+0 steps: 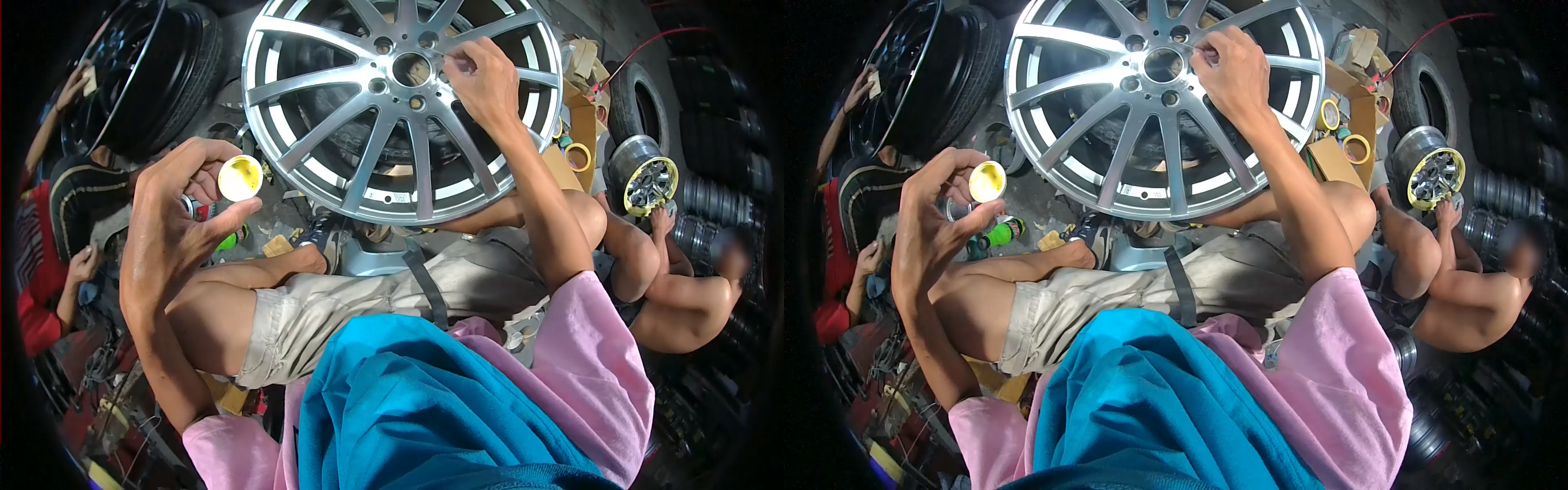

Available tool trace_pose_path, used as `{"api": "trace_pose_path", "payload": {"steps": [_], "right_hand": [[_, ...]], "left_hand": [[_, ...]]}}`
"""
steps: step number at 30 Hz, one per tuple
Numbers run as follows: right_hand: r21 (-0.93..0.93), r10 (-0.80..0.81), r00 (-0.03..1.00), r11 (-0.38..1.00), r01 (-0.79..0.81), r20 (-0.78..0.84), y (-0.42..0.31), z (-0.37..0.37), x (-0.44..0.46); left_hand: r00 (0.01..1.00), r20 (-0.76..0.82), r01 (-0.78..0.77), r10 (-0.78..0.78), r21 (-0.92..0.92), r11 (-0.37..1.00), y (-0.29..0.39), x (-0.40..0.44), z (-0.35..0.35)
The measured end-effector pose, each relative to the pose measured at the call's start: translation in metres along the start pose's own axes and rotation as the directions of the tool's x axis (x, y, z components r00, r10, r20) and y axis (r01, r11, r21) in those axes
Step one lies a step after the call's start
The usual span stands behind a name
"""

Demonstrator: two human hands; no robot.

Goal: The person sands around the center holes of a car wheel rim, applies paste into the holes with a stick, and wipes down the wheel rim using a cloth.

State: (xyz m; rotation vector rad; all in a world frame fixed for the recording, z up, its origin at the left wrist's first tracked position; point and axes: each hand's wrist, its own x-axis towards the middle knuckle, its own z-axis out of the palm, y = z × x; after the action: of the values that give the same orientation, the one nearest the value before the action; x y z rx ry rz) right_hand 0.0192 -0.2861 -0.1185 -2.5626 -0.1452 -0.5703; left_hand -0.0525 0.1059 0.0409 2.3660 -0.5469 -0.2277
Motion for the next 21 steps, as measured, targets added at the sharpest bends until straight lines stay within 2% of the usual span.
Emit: {"api": "trace_pose_path", "payload": {"steps": [4, 8, 10, 11, 21], "right_hand": [[-0.082, -0.075, 0.995, 0.994, 0.07, -0.062, -0.002, 0.01, 0.004], [-0.069, -0.057, 0.996, 0.996, 0.053, -0.064, -0.002, 0.015, 0.004], [0.071, -0.049, 0.996, 0.996, 0.054, -0.079, -0.003, 0.016, 0.004], [0.071, -0.048, 0.996, 0.996, 0.054, -0.078, -0.003, 0.017, 0.005], [-0.079, -0.364, 0.931, 0.929, 0.361, -0.029, -0.004, 0.024, 0.03]], "left_hand": [[0.998, 0.064, 0.013, -0.015, 0.034, 0.999, -0.003, 0.001, -0.004], [0.998, 0.059, 0.023, -0.025, 0.041, 0.999, -0.005, 0.001, -0.004], [0.999, 0.054, 0.008, -0.009, 0.032, 0.999, -0.004, 0.001, -0.004], [0.998, 0.055, 0.008, -0.009, 0.032, 0.999, -0.003, 0.001, -0.003], [1.0, 0.019, -0.002, 0.002, -0.004, 1.0, -0.003, 0.002, 0.0]]}}
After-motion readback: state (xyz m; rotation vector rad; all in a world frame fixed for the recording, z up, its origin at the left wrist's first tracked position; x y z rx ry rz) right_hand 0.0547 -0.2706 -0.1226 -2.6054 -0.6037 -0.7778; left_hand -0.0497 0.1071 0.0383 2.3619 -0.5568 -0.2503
